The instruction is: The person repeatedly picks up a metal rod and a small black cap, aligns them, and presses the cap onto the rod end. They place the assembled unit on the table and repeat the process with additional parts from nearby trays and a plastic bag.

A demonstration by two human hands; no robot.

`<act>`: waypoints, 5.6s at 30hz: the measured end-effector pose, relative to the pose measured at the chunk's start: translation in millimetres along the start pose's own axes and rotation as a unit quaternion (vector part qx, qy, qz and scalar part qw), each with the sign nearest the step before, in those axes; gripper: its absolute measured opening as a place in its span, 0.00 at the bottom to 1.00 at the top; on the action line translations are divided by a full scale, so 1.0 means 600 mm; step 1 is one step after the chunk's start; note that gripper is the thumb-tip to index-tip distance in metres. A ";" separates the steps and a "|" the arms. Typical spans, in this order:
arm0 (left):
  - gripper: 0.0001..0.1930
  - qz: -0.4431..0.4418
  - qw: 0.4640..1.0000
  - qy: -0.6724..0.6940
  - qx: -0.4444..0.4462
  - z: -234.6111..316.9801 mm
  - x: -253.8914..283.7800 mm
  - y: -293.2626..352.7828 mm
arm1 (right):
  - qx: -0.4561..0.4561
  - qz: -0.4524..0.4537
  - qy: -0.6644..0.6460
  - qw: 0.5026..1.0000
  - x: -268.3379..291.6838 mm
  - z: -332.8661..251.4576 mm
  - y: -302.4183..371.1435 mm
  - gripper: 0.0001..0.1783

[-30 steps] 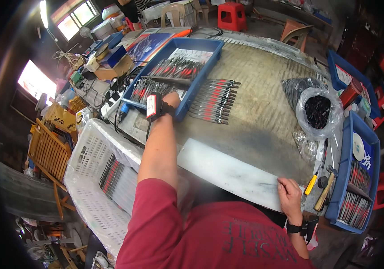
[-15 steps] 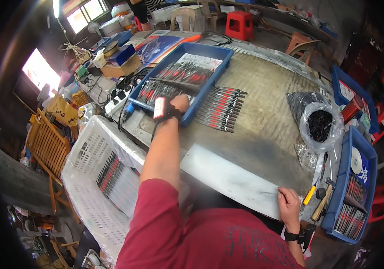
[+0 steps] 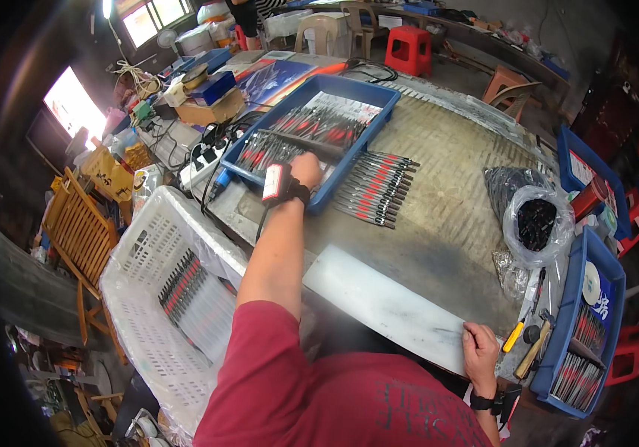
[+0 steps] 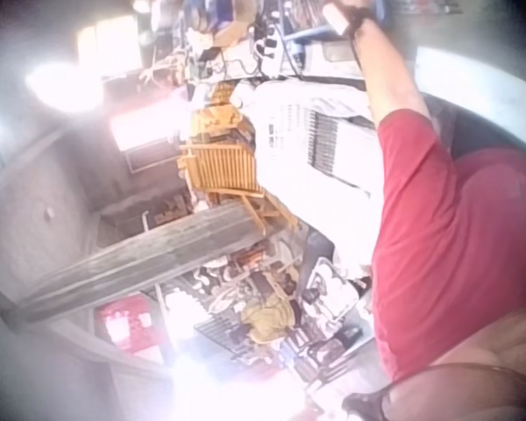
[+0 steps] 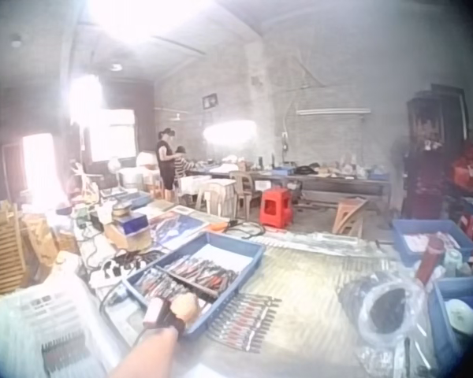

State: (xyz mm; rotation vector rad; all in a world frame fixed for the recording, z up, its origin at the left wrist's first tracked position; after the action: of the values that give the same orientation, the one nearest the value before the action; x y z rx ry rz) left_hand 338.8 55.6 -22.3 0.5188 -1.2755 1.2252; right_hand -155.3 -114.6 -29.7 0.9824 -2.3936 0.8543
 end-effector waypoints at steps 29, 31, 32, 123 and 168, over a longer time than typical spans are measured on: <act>0.13 -0.088 0.996 -0.008 -0.011 -0.006 0.015 -0.003 | -0.004 -0.003 0.002 1.000 0.001 -0.002 0.000 0.07; 0.12 -0.059 0.998 -0.004 0.004 -0.005 0.021 -0.002 | -0.007 0.004 -0.002 1.000 0.001 -0.003 0.000 0.07; 0.12 -0.035 0.999 -0.002 0.015 -0.004 0.026 -0.002 | -0.011 0.006 -0.005 1.000 0.001 -0.003 0.000 0.07; 0.05 -0.224 0.762 0.470 -0.385 0.394 0.105 0.414 | -0.363 -0.139 0.432 0.814 0.377 0.164 0.068 0.13; 0.07 -0.448 0.596 0.667 0.014 0.407 0.085 0.467 | -0.221 0.010 -0.322 0.921 0.042 -0.051 0.005 0.09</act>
State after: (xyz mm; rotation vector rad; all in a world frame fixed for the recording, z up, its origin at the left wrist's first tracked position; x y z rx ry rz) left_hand -23.2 -38.3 7.5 0.0715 0.3699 0.4089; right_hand -170.3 -104.4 5.8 1.1670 -2.9402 -0.0612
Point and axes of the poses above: each hand's wrist, its own y-axis away from the middle knuckle, its own x-axis out of the back of the hand, z = x × y, the point moved 2 cm from there along -y, towards the middle knuckle, and after that the axes turned 6 degrees about z, right-handed, at the moved point
